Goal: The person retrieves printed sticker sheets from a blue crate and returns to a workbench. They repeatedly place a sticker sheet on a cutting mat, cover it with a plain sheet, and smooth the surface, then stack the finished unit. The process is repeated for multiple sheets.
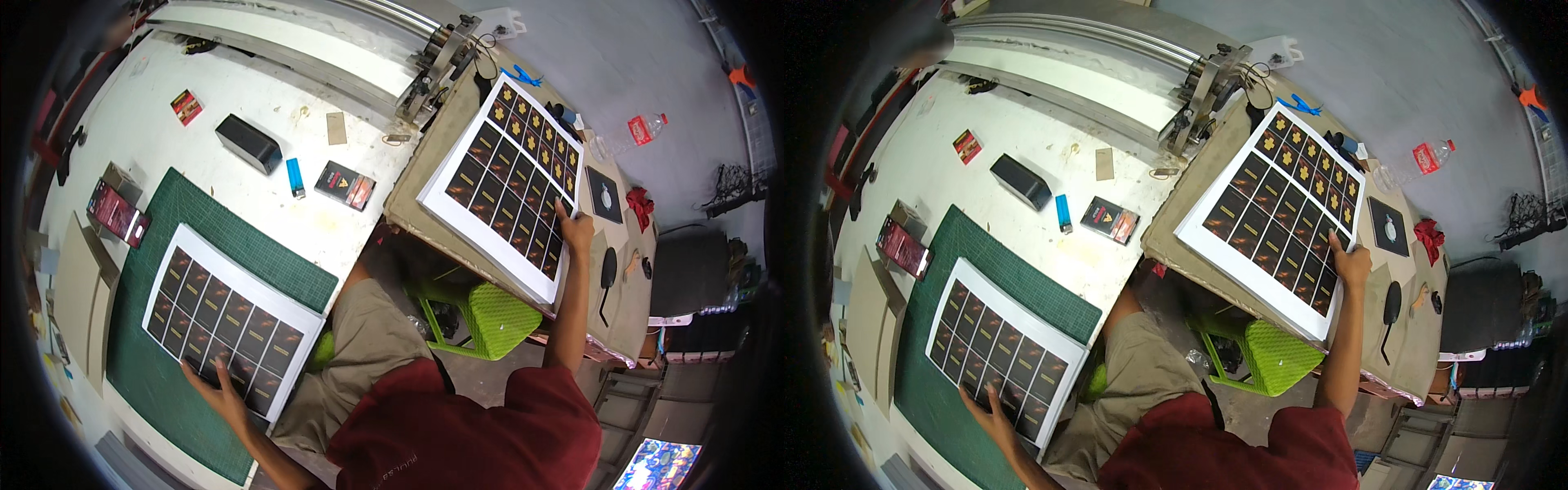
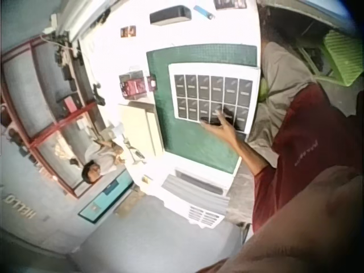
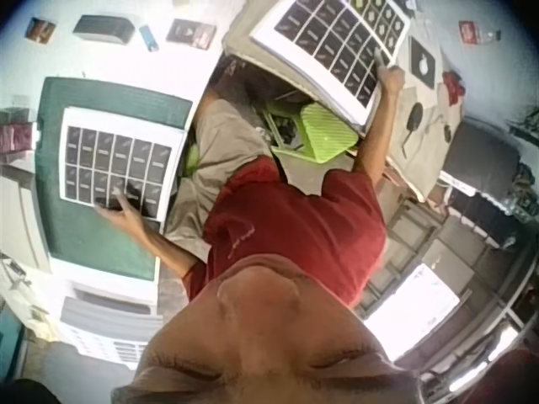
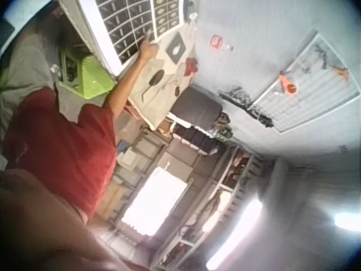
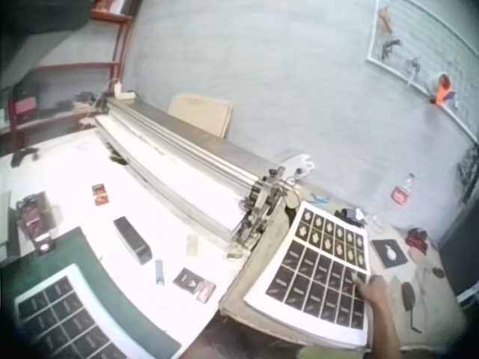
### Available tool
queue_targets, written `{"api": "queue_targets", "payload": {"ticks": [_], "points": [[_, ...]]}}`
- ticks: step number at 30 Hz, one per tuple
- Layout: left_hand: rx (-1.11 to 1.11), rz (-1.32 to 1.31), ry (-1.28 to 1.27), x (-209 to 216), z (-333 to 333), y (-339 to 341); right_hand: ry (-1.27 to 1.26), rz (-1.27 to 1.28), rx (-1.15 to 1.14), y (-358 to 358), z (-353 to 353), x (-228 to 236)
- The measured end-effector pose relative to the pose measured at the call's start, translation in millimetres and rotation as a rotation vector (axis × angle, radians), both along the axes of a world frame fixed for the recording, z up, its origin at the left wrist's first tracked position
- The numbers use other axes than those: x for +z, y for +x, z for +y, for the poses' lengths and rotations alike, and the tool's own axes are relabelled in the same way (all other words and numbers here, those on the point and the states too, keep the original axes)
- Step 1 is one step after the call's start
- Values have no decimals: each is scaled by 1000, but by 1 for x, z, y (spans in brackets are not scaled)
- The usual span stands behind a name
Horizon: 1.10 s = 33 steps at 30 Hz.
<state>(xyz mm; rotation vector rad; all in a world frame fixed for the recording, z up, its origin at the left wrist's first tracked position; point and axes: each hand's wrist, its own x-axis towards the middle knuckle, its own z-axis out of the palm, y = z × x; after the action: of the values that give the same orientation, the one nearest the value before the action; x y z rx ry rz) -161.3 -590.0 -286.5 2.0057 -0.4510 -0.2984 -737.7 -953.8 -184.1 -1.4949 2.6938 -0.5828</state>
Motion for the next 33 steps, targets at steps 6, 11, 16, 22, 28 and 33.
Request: {"api": "queue_targets", "payload": {"ticks": [6, 11, 16, 22, 28, 33], "points": [[-28, -137, 152, -9, 7, 7, -58, -70, 0, -44, -19, -8], [0, -146, 157, -10, 2, 6, -97, -605, -2, -74, -46, -13], [48, -20, 38, -13, 4, 15, -229, -170, 125, -121, -54, -40], [154, -462, 332, 28, -30, 25, -667, 182, 437, -143, -45, -2], [-108, -548, 66, 92, -127, 18, -1018, -150, 313, -124, -96, 121], [-609, -696, -106, 136, -255, 6, -935, -1090, 594, -103, -239, 198]]}}
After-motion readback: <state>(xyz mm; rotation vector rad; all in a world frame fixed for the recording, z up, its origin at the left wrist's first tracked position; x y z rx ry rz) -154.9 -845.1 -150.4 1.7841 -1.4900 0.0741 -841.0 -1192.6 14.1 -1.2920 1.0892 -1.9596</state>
